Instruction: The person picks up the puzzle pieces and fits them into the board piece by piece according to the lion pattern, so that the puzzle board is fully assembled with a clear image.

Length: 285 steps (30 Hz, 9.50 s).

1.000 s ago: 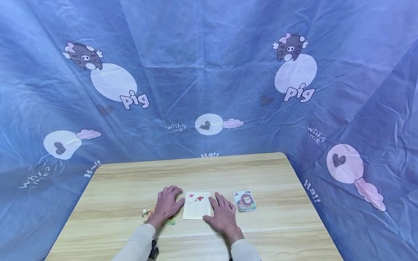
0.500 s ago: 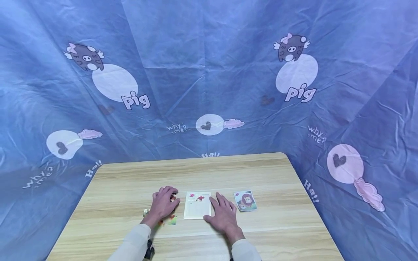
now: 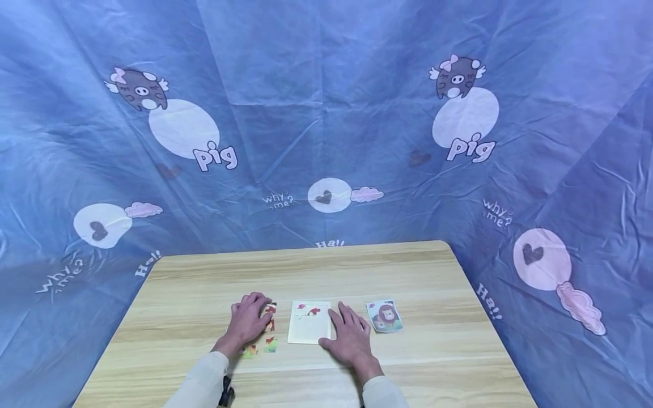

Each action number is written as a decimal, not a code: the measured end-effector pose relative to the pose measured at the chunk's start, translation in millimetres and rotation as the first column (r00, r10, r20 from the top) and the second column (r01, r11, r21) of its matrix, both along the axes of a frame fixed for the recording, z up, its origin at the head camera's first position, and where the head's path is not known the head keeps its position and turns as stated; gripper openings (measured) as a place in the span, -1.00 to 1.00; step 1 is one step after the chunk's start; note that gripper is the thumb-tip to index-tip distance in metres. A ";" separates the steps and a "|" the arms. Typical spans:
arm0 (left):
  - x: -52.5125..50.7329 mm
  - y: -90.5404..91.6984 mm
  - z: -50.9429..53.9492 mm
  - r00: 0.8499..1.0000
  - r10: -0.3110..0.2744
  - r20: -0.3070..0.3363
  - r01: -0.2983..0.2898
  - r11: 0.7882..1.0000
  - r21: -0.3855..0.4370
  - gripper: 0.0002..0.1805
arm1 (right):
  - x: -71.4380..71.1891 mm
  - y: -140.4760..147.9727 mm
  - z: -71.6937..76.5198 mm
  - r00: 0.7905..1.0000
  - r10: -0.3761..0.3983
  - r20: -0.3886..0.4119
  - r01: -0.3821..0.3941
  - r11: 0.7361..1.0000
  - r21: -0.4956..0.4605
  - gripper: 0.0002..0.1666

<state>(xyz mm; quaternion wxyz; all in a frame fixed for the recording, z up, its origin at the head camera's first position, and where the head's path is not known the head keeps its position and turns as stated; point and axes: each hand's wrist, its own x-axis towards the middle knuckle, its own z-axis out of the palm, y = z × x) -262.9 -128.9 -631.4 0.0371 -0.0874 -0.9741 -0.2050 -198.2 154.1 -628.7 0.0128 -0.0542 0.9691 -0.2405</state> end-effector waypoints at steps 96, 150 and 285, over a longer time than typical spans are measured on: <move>-10.0 71.1 5.3 0.991 -0.120 0.056 0.085 0.902 0.424 -0.84 | -6.7 -6.4 0.9 0.999 -0.030 0.030 0.031 0.999 -0.017 -0.06; -17.7 96.3 -3.6 0.967 -0.256 -0.011 0.256 0.959 0.123 -0.62 | -4.3 -8.3 -2.9 0.999 -0.036 0.011 0.036 0.999 -0.007 -0.09; 26.5 -44.5 7.4 0.999 0.024 -0.037 -0.021 0.996 0.088 -0.65 | -3.6 -8.0 0.5 0.999 -0.027 0.028 0.028 0.999 -0.020 -0.08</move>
